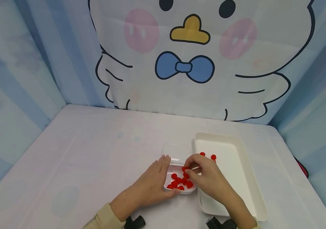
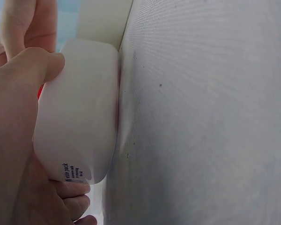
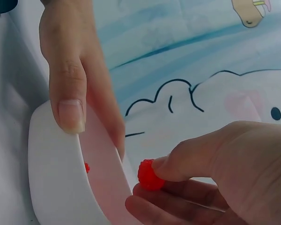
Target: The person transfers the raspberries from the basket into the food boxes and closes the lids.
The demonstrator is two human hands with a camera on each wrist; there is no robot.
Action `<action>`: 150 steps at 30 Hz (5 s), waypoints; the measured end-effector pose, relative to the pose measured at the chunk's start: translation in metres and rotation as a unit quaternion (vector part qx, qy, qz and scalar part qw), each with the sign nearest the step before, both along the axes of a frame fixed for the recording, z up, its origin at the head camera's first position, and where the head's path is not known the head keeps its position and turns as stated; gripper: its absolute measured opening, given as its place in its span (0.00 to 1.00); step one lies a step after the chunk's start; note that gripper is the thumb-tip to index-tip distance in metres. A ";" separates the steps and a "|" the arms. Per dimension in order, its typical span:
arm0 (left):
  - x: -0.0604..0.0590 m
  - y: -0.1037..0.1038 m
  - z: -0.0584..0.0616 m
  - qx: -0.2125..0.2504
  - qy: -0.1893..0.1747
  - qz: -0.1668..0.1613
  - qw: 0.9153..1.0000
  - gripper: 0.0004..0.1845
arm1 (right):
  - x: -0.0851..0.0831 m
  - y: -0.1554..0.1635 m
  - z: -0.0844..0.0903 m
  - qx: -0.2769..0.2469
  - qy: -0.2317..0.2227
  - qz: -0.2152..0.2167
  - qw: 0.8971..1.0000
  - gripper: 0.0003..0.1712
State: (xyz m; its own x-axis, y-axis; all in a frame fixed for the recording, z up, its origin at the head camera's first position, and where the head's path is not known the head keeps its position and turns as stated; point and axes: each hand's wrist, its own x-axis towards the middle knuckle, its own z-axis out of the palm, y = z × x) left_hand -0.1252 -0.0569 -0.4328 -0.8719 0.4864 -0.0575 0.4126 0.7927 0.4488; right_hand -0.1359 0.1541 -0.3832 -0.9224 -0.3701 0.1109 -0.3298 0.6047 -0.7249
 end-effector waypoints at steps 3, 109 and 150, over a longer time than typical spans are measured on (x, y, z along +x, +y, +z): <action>0.000 0.000 0.000 -0.001 0.003 -0.003 1.000 0.55 | 0.002 -0.003 -0.001 0.002 -0.001 0.004 1.000 0.11; 0.001 0.003 0.000 0.000 -0.025 0.006 1.000 0.55 | -0.073 0.066 -0.011 0.158 -0.130 -0.172 0.964 0.12; 0.001 0.002 0.000 -0.004 -0.024 0.011 1.000 0.55 | -0.061 0.057 -0.005 0.138 -0.069 -0.172 0.973 0.11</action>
State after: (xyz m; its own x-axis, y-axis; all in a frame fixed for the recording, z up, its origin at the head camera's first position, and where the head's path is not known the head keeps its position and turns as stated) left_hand -0.1244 -0.0547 -0.4324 -0.8787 0.4659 -0.1040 0.3724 0.8054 0.4612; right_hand -0.1966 0.2108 -0.3886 -0.9960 -0.0357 -0.0823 0.0147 0.8401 -0.5423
